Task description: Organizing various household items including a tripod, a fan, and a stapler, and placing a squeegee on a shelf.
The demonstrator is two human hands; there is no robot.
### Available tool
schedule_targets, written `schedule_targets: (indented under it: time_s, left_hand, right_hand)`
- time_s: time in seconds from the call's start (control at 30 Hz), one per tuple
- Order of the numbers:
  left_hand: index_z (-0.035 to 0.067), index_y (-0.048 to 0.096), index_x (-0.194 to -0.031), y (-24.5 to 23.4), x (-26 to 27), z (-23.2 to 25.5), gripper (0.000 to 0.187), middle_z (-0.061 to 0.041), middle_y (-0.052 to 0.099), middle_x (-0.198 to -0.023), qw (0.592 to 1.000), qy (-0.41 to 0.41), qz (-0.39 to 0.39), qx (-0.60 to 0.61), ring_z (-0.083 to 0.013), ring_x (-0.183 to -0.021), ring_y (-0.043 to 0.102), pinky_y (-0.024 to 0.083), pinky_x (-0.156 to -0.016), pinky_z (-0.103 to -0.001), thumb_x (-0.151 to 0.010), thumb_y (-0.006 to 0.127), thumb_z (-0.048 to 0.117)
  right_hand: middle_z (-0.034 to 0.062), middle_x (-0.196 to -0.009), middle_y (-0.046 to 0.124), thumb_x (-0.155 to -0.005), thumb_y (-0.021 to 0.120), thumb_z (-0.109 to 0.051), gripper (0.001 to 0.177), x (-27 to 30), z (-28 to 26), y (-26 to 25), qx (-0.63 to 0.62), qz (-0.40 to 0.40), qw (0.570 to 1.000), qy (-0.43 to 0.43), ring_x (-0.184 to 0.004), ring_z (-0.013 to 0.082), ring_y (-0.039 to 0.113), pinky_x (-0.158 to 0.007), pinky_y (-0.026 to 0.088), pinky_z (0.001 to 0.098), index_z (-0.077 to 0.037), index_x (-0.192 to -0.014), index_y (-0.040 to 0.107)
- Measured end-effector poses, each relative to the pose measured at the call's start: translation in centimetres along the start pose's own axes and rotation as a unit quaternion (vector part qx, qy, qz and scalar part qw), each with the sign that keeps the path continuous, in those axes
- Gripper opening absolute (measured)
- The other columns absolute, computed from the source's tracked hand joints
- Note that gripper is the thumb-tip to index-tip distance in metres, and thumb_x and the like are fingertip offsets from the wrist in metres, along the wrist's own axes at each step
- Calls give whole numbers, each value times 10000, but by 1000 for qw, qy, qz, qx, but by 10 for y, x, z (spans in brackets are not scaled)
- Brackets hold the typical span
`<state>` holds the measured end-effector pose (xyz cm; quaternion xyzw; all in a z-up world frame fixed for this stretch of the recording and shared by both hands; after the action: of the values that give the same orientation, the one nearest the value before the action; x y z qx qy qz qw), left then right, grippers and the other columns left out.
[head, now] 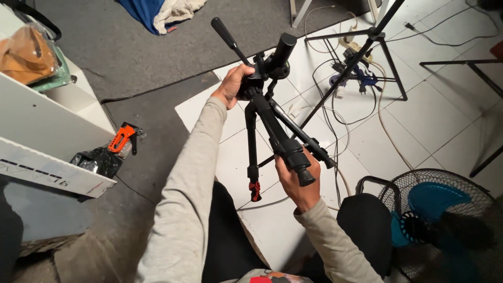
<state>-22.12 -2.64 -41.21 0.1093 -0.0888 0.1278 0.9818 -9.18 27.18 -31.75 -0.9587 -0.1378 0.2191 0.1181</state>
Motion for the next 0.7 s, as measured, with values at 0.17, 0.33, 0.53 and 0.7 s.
schedule_targets:
  time_s: [0.17,0.33,0.53,0.7]
  left_hand:
    - [97,661,-907,16,-12,-5,317,2,654,-762,1000,9,-28,9,-126,-609,595,476,-494,-305,-831,636,404]
    - [118,643,-899,26,-12,1,273,21,620,-727,1000,1,-28,-8,-110,-575,558,430,-453,-292,-819,636,379]
    - [93,657,-921,44,-5,10,281,3,637,-813,999,23,-46,-5,-115,-685,607,515,-581,-290,-823,653,357]
    - [99,606,-967,56,-2,7,306,14,580,-807,997,32,-65,-25,-111,-681,557,474,-580,-287,-862,656,382]
  right_hand:
    - [94,-789,655,-883,749,-85,111,-5,8,-2,101,0,992,-81,-592,248,635,-536,487,353,-6,-940,694]
    - [100,-784,673,-902,778,-116,154,-2,23,-3,128,-13,990,-51,-593,249,657,-527,497,354,-5,-907,671]
    - [87,-693,723,-852,826,-202,297,2,46,-8,18,24,997,72,-583,151,695,-526,535,304,-11,-1030,684]
    - [73,-757,721,-911,814,-242,304,-1,19,-17,89,39,992,-85,-631,159,715,-560,555,291,-35,-1111,714]
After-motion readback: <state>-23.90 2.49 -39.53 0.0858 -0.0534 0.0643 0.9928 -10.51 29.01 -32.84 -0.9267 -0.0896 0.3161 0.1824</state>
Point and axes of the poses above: each hand's wrist, its own x-axis away from the middle knuckle, its own y-axis out of the palm, z = x × y, the point moved 9 cm from there along -x, towards the middle knuckle
